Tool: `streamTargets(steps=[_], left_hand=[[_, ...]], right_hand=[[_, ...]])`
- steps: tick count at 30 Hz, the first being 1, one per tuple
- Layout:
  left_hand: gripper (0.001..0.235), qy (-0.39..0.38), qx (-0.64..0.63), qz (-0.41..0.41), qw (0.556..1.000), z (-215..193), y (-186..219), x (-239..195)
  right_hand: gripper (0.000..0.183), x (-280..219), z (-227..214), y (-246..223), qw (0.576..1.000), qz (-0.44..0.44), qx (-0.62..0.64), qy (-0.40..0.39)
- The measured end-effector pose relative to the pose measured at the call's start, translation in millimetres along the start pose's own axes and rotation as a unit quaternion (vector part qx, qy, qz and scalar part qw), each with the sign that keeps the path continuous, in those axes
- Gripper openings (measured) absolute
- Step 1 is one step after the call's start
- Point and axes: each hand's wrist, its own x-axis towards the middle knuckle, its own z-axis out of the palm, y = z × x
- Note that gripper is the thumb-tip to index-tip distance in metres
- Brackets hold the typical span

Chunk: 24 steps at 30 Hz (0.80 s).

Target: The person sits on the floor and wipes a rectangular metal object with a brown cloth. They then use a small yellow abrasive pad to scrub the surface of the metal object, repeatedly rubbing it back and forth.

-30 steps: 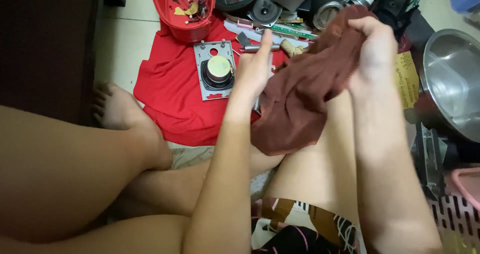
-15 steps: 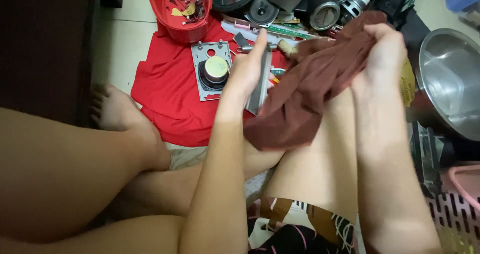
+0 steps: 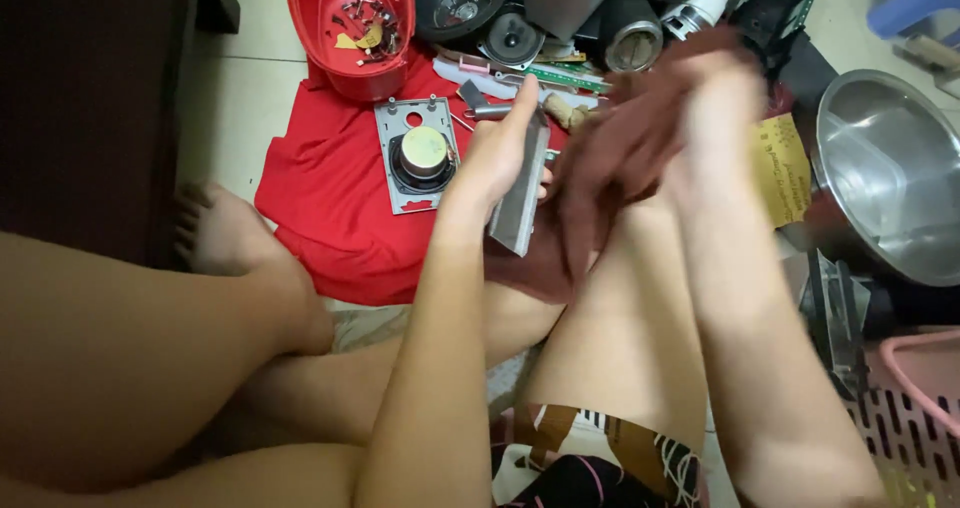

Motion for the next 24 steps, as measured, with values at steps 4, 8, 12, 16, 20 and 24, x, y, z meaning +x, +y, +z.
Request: streamTargets(steps=[4, 8, 12, 16, 20, 24], left_hand=[[0.089, -0.003, 0.119, 0.010, 0.993, -4.6, 3.2, -2.4], [0.082, 0.033, 0.082, -0.017, 0.996, -8.4, 10.2, -16.3], [0.076, 0.034, 0.068, -0.011, 0.997, -7.0, 4.1, -4.8], [0.095, 0.015, 0.137, -0.021, 0.990, -6.1, 5.6, -5.5], [0.096, 0.009, 0.204, -0.039, 0.978, -13.1, -2.8, 2.3], [0.092, 0.012, 0.190, -0.032, 0.981, -1.2, 20.9, -21.6]], right_hand=[[0.014, -24.5, -2.7, 46.0, 0.741, -0.143, -0.488, -0.438], [0.011, -16.8, 4.1, -19.8, 0.924, 0.152, -0.163, -0.310], [0.020, 16.3, -8.4, 0.3, 0.988, -0.010, 0.137, 0.076], [0.036, 114.8, -21.0, 182.7, 0.729, -0.252, -0.609, -0.186], [0.019, -60.3, -5.3, -4.5, 0.841, 0.166, -0.189, -0.478], [0.009, 0.9, -27.2, 5.8, 0.970, 0.182, 0.162, -0.019]])
